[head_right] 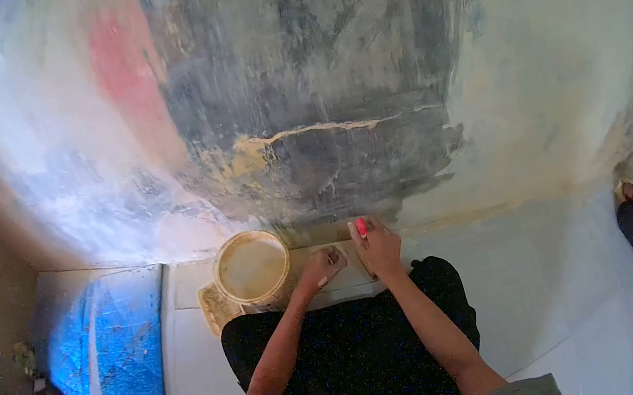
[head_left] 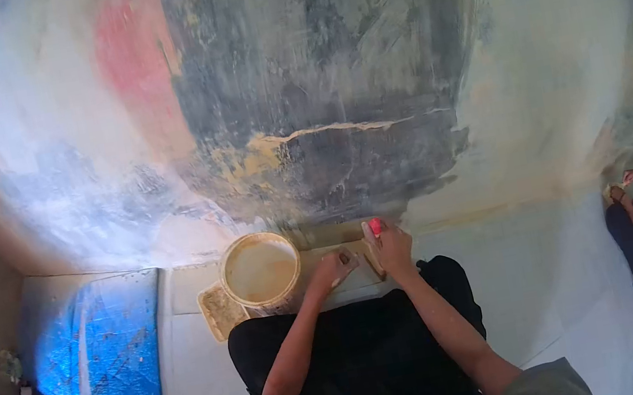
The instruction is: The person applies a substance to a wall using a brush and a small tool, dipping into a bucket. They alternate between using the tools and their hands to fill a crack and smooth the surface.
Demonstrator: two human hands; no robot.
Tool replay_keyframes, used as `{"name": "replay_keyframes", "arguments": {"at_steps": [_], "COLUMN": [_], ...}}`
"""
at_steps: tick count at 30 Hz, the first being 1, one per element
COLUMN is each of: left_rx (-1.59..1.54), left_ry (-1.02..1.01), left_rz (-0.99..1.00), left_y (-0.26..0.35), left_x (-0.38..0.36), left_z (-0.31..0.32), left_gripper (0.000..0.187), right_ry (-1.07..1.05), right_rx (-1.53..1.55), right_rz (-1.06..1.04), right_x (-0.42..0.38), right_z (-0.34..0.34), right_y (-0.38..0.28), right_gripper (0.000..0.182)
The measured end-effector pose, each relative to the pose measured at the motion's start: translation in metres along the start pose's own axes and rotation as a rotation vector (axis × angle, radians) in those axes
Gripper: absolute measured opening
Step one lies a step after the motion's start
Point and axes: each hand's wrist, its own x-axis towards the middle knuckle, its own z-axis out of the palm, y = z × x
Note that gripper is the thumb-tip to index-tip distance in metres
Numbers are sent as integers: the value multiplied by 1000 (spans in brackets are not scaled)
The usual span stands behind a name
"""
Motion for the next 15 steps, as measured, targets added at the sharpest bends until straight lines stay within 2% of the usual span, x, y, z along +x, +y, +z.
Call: {"name": "replay_keyframes", "arguments": {"at_steps": [3,5,7,8,9,10,11,12,13,15], "left_rx": [-45,-77,-256,-288,-210,-128,-157,-38,83,-19], "left_ry": [171,220,233,250,274,294,303,216,127,119], "left_rz": [-46,-123,-92,-137,-78,-13,-37,-45,-49,-41], "left_y": [15,10,-1,-15,-35,-42,-48,-47,-44,-35], "left_x": [0,-7,-20,-26,-28,-30,-26,-18,-13,-13], "left_z": [-29,-25,-9,6,24,32,38,36,34,31], "left_gripper": [38,38,38,38,34,31,31,30,29,28], "right_ry": [-34,-76,64,120,178,136,164,195,169,92], "right_rx": [66,-31,-1,94,190,179,342,501,484,806], "right_rz": [10,181,86,56,31,18,105,193,184,216], "right_x": [-2,2,4,4,5,6,5,6,7,5], "right_z": [-14,-20,-14,-19,-26,-27,-27,-29,-30,-24], "right_y": [-1,4,19,16,7,-3,-12,-22,-34,-65], "right_gripper": [55,44,41,39,37,37,34,31,31,29]}}
